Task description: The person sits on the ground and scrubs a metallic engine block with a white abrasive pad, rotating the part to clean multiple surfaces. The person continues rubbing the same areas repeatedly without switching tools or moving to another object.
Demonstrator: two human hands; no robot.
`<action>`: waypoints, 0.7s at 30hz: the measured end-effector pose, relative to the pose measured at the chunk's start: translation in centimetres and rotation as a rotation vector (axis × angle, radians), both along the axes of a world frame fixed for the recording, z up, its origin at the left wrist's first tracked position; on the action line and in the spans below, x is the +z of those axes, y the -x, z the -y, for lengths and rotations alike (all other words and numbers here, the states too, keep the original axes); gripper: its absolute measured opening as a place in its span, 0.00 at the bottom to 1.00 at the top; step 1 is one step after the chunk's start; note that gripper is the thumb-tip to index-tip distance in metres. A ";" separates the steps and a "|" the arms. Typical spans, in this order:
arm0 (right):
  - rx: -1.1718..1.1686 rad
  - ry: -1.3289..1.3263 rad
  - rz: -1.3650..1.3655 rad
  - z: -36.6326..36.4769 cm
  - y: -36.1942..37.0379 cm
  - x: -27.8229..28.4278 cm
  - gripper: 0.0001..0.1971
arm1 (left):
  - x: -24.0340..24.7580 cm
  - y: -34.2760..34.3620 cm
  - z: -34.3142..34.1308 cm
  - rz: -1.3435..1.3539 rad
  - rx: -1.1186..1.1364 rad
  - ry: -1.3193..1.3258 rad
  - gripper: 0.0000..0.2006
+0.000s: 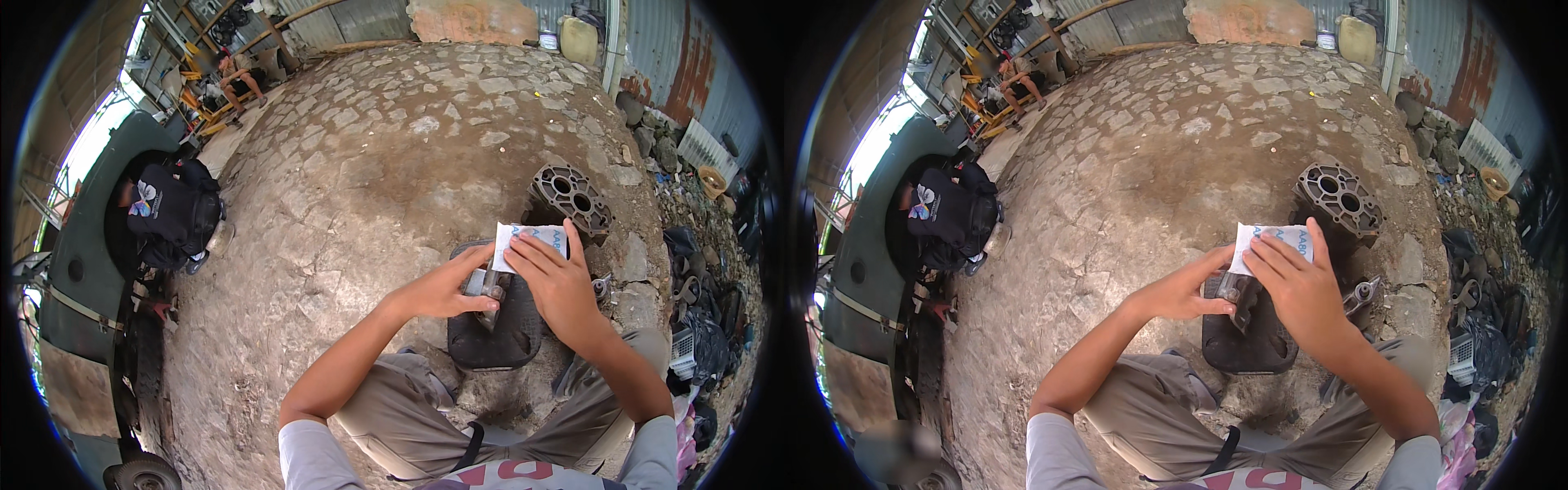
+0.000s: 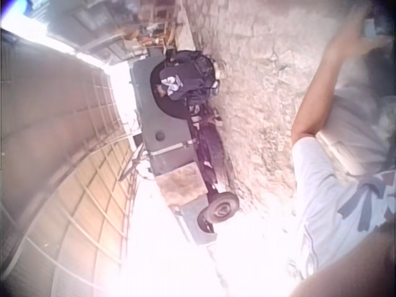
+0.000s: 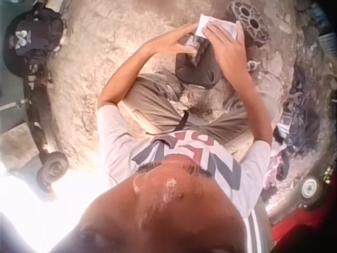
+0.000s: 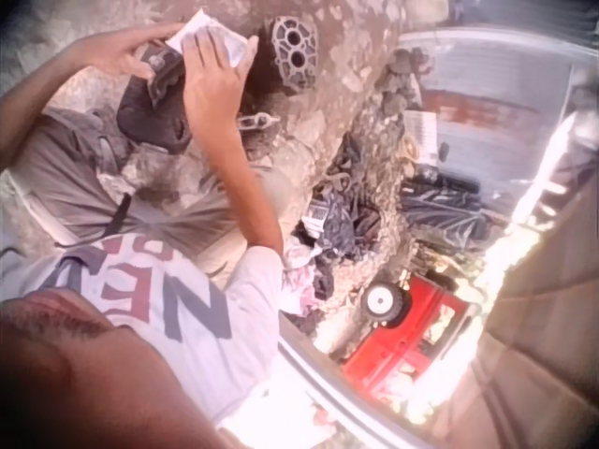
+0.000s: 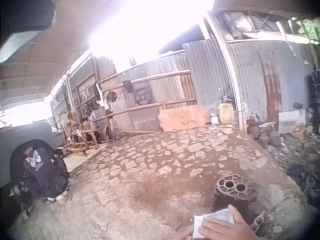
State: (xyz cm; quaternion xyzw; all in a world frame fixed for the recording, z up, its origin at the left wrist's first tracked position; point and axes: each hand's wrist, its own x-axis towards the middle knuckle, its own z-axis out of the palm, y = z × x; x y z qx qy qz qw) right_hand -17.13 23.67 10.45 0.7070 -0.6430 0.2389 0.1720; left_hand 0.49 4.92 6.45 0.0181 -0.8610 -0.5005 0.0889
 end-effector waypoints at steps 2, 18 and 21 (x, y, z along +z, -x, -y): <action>0.091 0.002 0.067 -0.5 -1.4 -0.2 0.18 | 0.6 0.1 0.0 -0.017 -0.011 0.076 0.47; 0.085 0.001 0.050 -0.3 -1.0 -0.9 0.16 | 1.2 0.2 -0.5 0.034 0.017 -0.098 0.41; 0.049 -0.007 0.073 -0.1 0.0 -0.3 0.16 | 1.0 0.3 -0.4 0.061 0.016 -0.192 0.41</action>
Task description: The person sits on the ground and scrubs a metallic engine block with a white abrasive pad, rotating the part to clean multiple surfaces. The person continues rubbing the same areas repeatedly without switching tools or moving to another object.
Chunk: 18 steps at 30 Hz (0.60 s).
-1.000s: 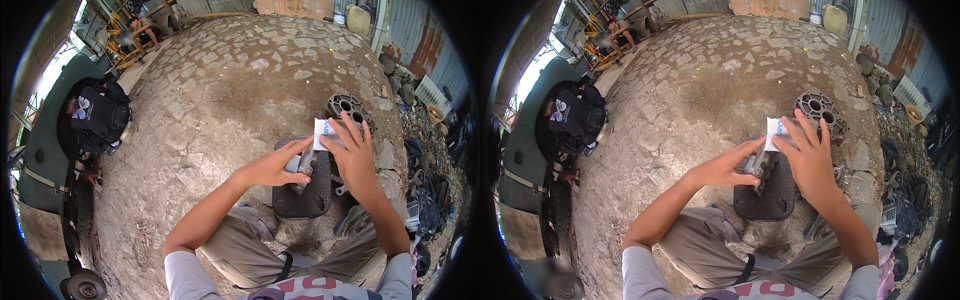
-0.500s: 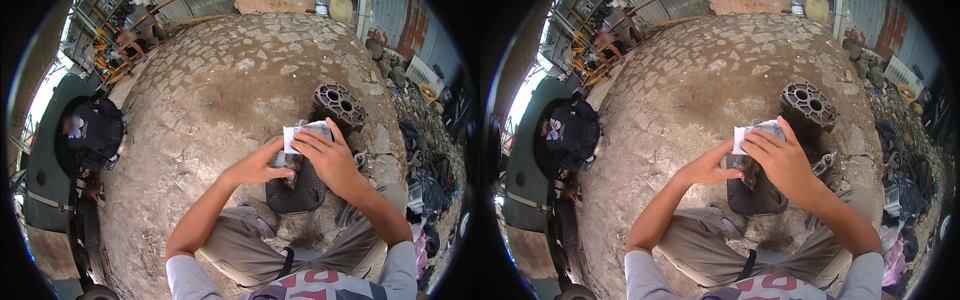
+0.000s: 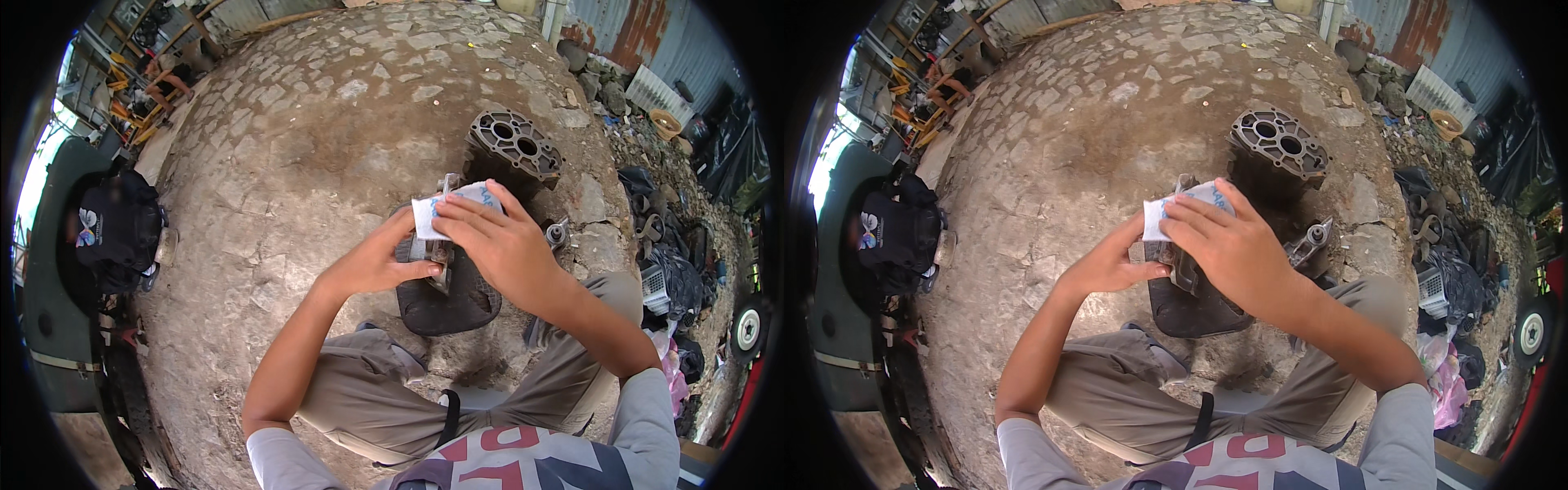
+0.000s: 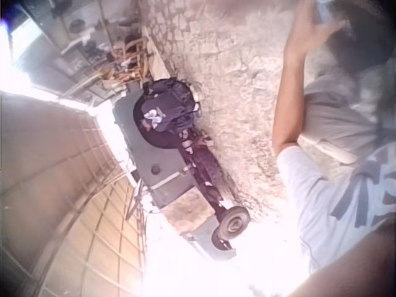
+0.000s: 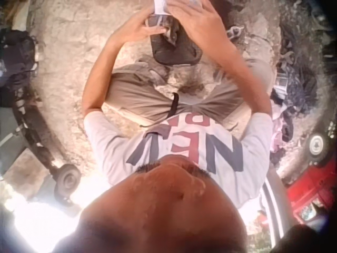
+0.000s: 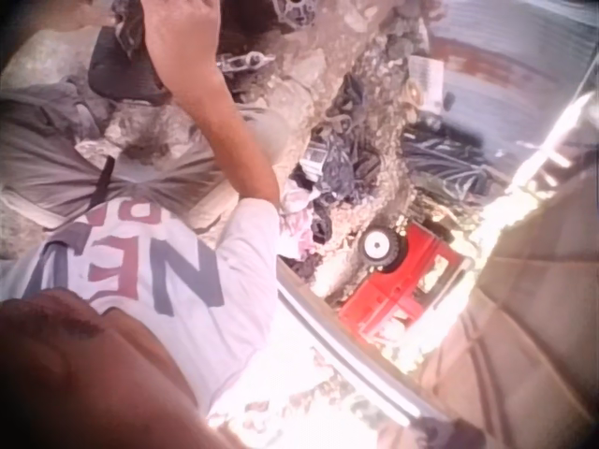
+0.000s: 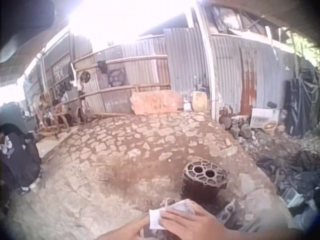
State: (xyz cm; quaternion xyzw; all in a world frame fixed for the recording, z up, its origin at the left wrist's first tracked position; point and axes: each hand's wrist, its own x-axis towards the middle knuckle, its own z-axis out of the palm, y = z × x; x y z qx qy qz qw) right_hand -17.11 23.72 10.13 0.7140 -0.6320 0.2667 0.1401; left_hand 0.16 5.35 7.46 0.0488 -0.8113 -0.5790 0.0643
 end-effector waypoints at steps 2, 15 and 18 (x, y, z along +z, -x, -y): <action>-0.040 -0.005 -0.058 0.3 0.3 0.0 0.16 | -0.1 -0.5 0.0 -0.004 -0.006 0.020 0.43; 0.001 0.005 0.045 0.3 0.4 0.0 0.17 | -0.1 0.0 -0.1 0.048 0.017 -0.038 0.42; -0.040 -0.015 -0.014 0.7 0.5 0.3 0.16 | 0.5 0.0 -0.3 0.091 0.024 -0.018 0.43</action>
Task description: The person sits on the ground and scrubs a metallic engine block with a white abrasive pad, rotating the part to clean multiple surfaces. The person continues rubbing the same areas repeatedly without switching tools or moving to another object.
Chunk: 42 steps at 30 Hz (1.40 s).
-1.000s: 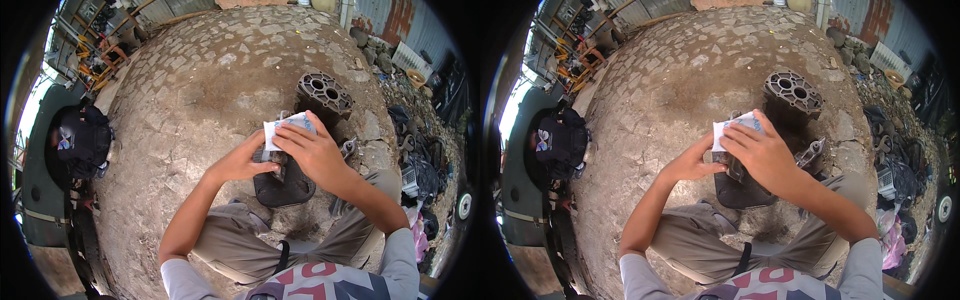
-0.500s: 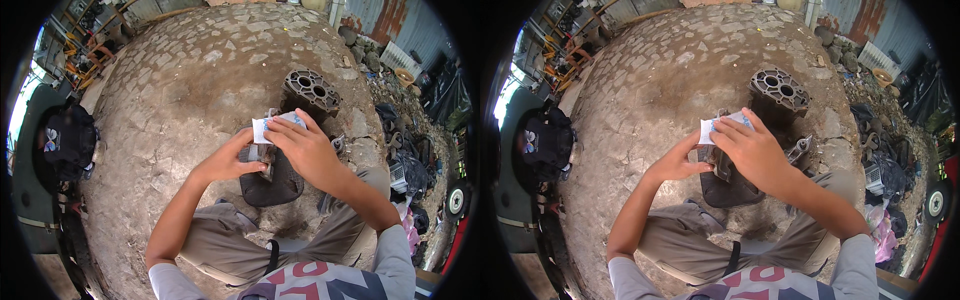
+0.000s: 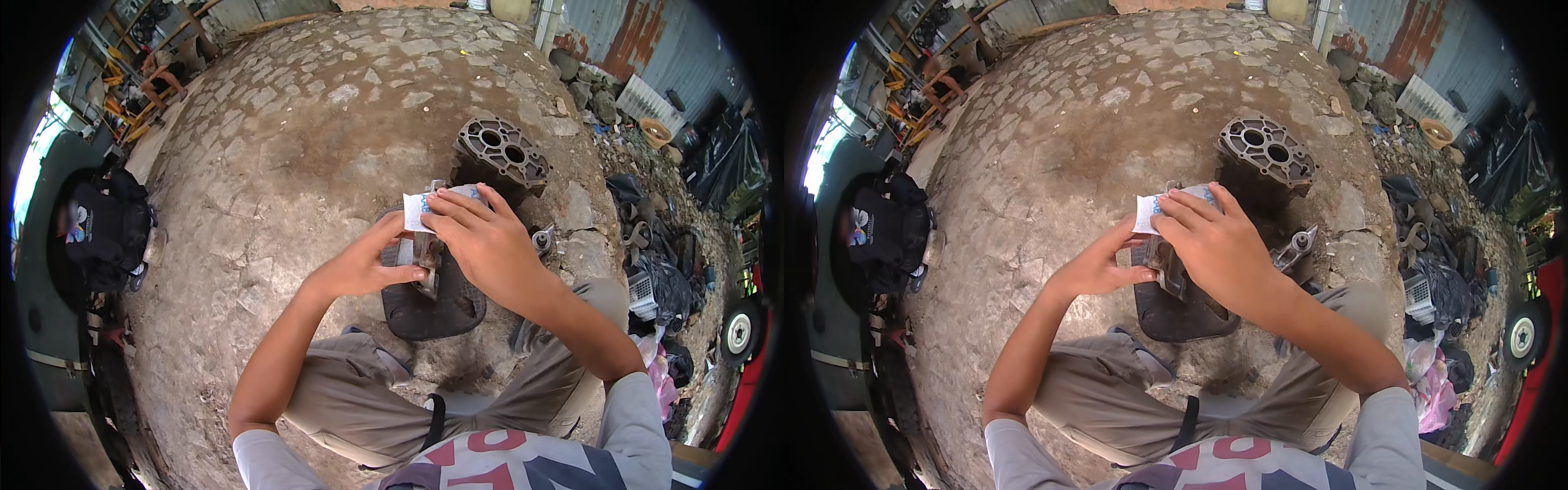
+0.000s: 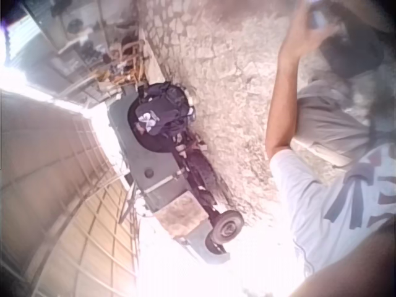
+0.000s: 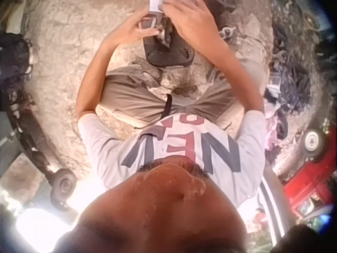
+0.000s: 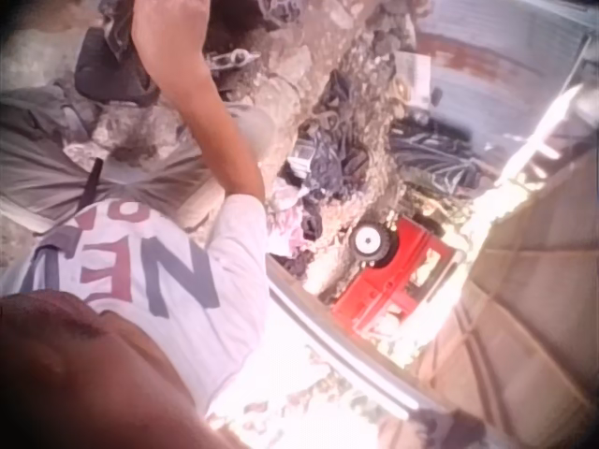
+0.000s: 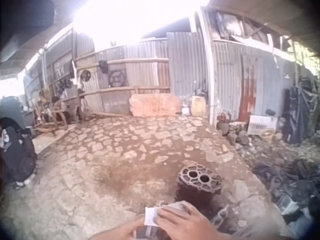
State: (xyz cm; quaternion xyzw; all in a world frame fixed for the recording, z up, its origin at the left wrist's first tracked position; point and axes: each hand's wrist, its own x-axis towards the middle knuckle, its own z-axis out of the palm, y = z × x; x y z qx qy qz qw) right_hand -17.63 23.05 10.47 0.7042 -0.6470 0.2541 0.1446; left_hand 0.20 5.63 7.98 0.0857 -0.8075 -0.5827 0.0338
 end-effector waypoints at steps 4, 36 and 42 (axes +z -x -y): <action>0.024 -0.063 0.054 -0.6 -0.3 0.9 0.16 | -0.7 0.0 0.4 -0.073 -0.035 0.039 0.41; -0.018 -0.071 -0.010 -0.3 0.6 0.6 0.23 | 0.3 0.7 -2.5 -0.128 0.131 0.305 0.50; 0.011 -0.020 -0.012 0.6 0.5 1.1 0.22 | -0.3 0.7 -2.0 -0.107 0.125 0.214 0.50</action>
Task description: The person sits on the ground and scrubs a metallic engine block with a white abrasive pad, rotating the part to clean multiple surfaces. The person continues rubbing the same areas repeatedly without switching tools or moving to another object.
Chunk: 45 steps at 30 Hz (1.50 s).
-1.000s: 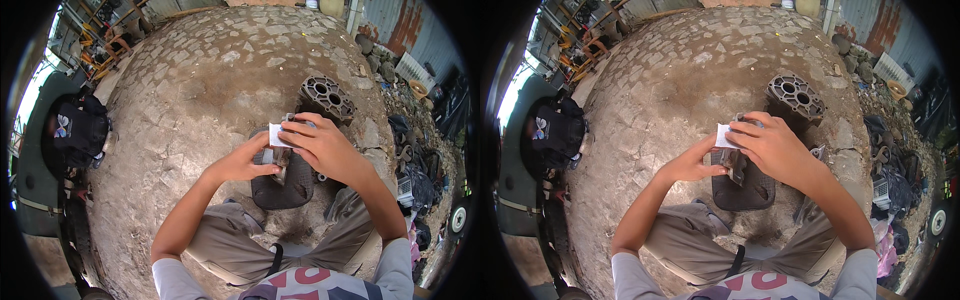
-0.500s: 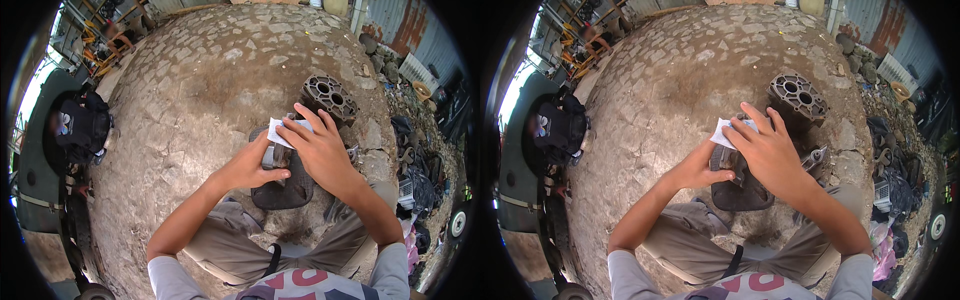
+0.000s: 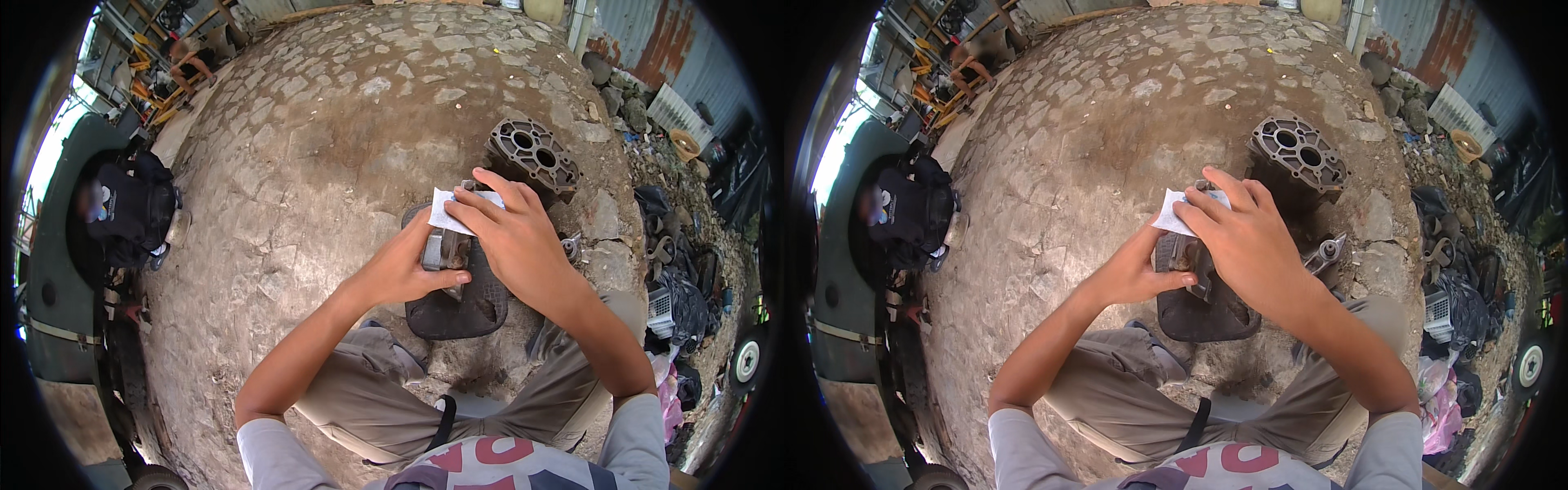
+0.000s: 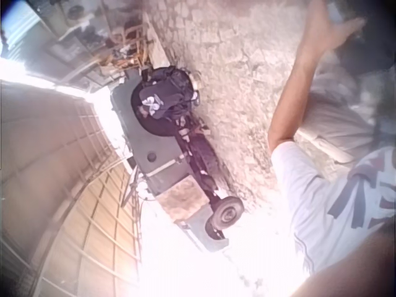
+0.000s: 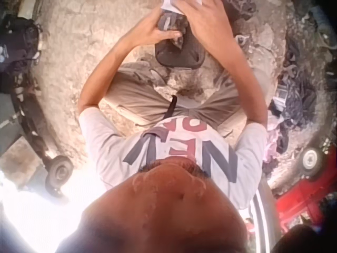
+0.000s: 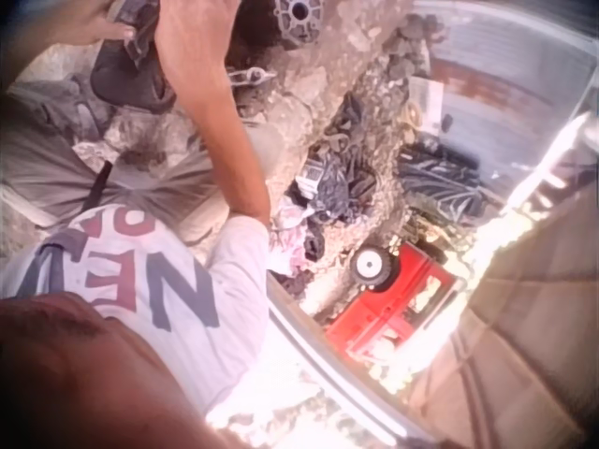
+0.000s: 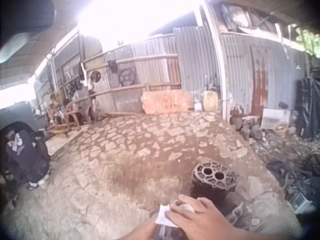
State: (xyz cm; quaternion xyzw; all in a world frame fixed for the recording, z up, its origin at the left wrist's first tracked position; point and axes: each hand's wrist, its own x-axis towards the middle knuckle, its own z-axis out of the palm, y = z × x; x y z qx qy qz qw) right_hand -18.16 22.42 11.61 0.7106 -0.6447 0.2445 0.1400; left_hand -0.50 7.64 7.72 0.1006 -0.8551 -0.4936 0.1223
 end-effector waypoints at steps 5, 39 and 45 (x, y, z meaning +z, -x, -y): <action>-0.020 -0.023 0.009 -0.2 -0.2 -0.1 0.23 | -0.5 0.5 -0.5 -0.044 0.028 -0.016 0.50; -0.030 0.060 -0.061 -0.1 -0.3 -1.0 0.22 | -2.7 0.8 -1.0 -0.139 0.073 -0.240 0.45; -0.034 0.067 -0.031 0.1 0.0 -0.7 0.22 | -2.5 1.0 -1.4 -0.147 0.098 -0.285 0.45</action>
